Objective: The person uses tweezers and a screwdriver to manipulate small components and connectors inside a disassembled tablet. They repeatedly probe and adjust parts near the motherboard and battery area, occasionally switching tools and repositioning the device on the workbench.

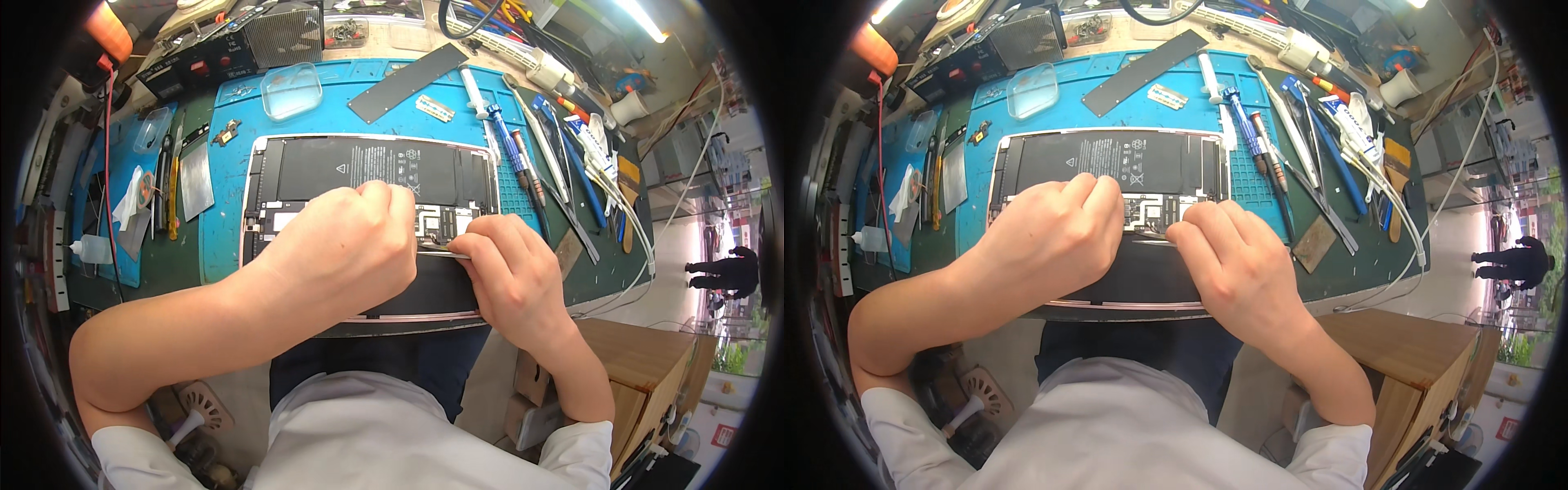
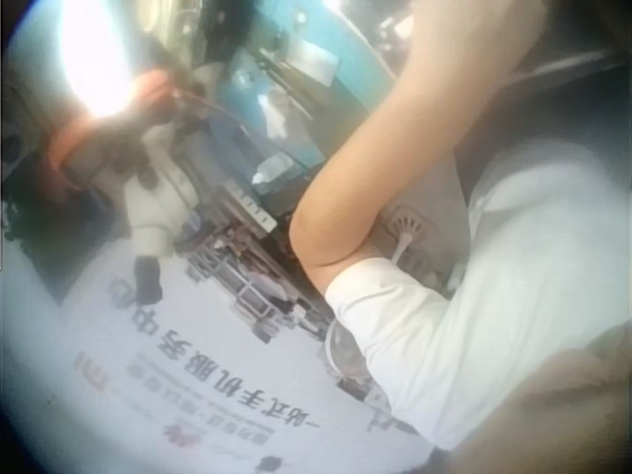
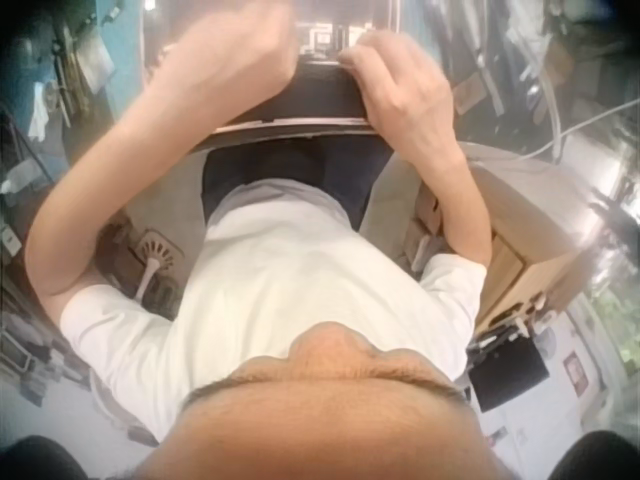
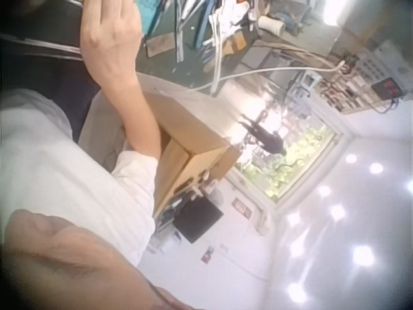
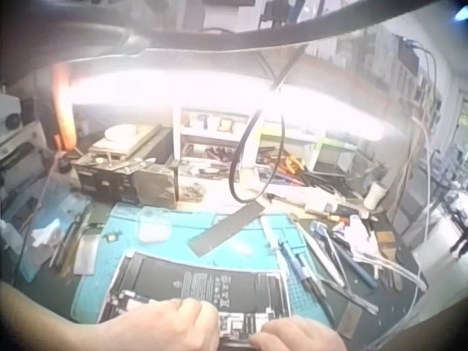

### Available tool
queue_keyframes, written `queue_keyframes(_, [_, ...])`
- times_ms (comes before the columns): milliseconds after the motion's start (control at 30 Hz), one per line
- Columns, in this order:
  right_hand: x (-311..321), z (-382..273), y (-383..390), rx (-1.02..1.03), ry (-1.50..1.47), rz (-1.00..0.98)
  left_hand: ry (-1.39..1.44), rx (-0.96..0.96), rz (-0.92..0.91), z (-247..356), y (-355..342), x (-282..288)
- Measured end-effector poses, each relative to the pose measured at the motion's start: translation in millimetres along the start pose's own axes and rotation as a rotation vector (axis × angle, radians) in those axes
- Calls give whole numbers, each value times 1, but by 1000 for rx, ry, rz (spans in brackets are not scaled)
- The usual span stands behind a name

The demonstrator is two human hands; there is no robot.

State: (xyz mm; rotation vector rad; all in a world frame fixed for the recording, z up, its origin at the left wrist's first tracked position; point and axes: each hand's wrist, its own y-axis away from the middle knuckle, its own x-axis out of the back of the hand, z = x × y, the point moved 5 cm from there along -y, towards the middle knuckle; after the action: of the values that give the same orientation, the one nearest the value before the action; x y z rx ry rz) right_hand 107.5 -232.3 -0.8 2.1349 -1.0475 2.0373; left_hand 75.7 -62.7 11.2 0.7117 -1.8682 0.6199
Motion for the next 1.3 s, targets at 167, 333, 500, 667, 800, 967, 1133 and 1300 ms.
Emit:
queue_keyframes(167, [3,-3,-2,-40,-30,-16,18,2,-9,-1,-1,2])
queue_keyframes(333, [3,-3,-1,-27,-21,-15,5,17,10,0,0,1])
queue_keyframes(500, [1,-3,0,15,25,-22,20,8,-26,0,0,2])
queue_keyframes(667, [1,-3,-2,8,33,-29,8,13,18,-1,0,3])
queue_keyframes(800, [2,-5,-3,8,47,-37,5,14,7,0,0,2])
queue_keyframes(967, [2,-5,-3,17,59,-43,-2,17,2,-1,0,3])
queue_keyframes(1133, [3,-5,-3,19,66,-38,-10,8,-11,0,0,2])
queue_keyframes(1300, [3,-6,-4,6,71,-53,-3,3,-27,0,0,2])
